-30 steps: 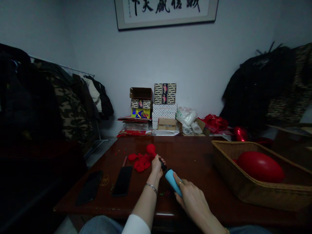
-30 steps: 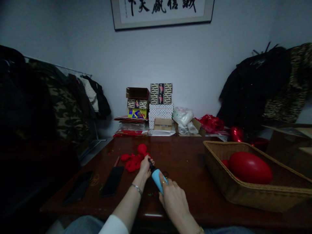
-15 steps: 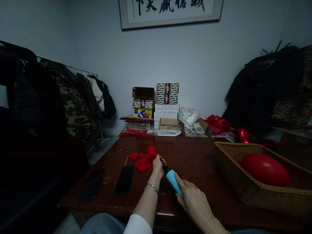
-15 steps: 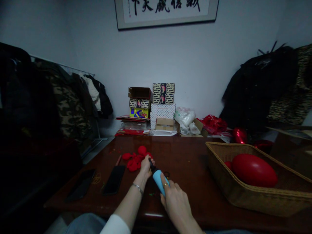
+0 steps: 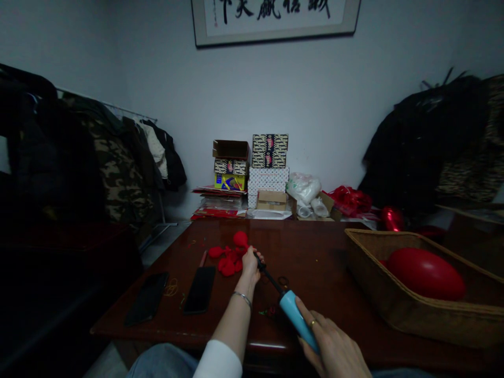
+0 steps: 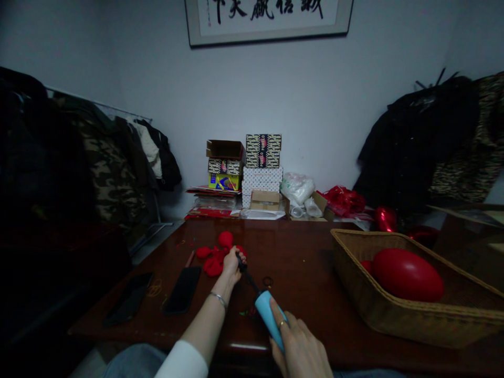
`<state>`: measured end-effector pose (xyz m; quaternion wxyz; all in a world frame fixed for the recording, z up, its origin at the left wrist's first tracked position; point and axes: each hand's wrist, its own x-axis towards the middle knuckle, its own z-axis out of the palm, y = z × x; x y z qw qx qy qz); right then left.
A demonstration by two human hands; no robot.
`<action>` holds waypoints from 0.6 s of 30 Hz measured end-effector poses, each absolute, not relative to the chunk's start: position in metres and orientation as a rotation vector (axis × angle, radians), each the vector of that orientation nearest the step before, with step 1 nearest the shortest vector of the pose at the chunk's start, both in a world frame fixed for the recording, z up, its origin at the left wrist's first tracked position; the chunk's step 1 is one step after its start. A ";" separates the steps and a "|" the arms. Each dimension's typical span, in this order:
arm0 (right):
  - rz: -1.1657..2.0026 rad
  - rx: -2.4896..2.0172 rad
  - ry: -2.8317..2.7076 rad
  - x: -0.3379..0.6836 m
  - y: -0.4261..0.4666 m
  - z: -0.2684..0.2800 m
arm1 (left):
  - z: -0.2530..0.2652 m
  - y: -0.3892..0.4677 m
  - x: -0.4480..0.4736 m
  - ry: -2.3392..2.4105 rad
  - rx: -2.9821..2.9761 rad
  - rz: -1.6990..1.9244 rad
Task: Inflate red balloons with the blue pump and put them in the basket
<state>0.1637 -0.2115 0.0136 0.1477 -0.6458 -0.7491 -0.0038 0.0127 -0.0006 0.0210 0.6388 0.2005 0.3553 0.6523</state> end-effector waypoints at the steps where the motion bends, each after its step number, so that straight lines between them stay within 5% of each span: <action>1: -0.020 -1.856 -2.144 0.162 -0.209 0.015 | 0.021 -0.002 0.014 0.810 0.463 1.482; 18: -0.001 -1.853 -2.112 0.135 -0.173 0.047 | 0.022 -0.018 0.013 0.476 0.300 1.317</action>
